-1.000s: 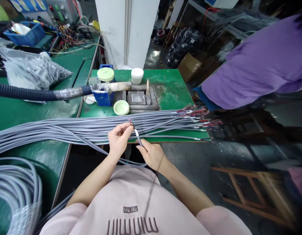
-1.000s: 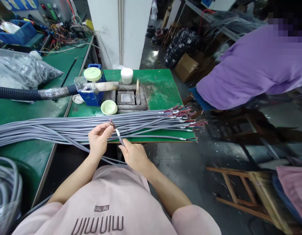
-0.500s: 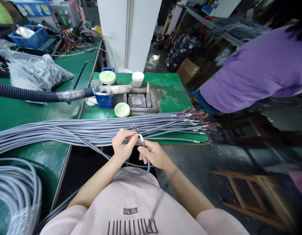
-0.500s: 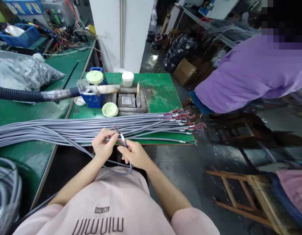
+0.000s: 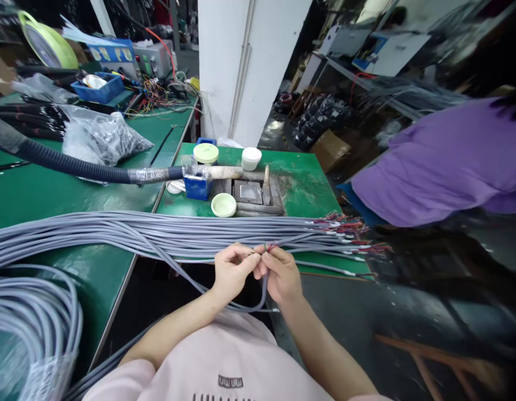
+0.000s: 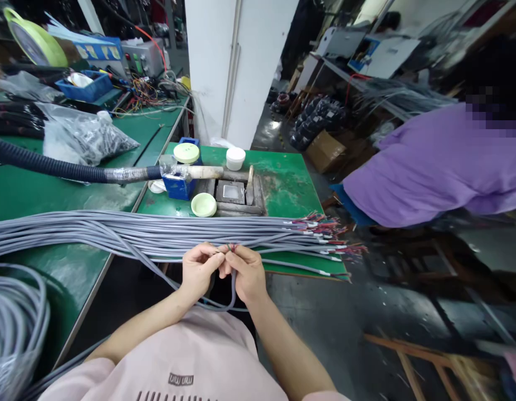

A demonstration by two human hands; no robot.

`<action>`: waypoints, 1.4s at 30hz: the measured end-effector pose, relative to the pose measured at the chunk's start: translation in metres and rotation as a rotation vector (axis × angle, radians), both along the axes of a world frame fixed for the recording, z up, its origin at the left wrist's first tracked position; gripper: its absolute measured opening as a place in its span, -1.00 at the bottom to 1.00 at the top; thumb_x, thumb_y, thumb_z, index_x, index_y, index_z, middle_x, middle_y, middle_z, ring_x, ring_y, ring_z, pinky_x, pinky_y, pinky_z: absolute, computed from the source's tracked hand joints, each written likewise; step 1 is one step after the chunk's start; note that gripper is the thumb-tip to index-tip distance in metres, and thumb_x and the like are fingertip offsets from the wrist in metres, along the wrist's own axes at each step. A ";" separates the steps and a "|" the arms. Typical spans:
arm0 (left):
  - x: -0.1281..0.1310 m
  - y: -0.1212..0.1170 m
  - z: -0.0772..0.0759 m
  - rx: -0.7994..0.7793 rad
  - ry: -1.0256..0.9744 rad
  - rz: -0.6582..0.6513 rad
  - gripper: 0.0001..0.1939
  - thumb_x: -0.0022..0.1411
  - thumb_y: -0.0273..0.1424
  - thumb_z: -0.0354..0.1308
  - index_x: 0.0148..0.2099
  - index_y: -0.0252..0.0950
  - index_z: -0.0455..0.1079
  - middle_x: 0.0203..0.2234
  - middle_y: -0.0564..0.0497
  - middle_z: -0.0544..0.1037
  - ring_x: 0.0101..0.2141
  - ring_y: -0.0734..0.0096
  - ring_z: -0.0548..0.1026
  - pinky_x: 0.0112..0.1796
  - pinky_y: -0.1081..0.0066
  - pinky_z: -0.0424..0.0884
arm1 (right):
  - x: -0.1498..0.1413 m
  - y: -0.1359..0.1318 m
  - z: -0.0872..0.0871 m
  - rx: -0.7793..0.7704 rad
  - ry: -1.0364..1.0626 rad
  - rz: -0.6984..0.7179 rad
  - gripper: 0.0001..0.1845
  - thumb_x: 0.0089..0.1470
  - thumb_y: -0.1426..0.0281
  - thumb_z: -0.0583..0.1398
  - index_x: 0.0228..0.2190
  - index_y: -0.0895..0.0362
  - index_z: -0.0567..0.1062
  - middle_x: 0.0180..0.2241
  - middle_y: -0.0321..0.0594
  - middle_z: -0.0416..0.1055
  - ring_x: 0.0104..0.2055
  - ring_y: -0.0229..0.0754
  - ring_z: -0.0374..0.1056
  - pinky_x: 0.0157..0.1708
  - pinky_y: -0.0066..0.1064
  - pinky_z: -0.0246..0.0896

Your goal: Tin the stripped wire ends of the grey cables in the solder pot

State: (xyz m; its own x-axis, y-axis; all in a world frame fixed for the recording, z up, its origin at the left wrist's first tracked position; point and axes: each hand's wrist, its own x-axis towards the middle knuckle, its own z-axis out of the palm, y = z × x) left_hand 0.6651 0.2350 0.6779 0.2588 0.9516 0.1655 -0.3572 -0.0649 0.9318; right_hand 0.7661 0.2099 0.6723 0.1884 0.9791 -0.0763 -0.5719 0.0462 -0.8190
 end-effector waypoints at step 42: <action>-0.080 0.065 -0.004 0.405 1.130 0.094 -0.83 0.22 -0.29 0.15 -0.20 -0.25 0.46 -0.36 -0.01 0.56 -0.28 0.26 0.41 -0.24 0.29 0.24 | -0.014 0.188 0.027 -0.069 -2.043 0.488 -0.66 0.09 0.36 0.06 -0.23 0.14 0.60 -0.20 0.02 0.55 -0.16 0.02 0.45 -0.28 -0.34 0.20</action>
State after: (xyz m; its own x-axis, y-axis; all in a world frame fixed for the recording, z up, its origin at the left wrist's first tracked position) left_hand 0.5852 0.2999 0.6735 0.3826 0.9061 0.1807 0.6698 -0.4067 0.6212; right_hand 0.7523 0.3978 0.6997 -0.1794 0.9686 -0.1719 0.9776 0.1559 -0.1414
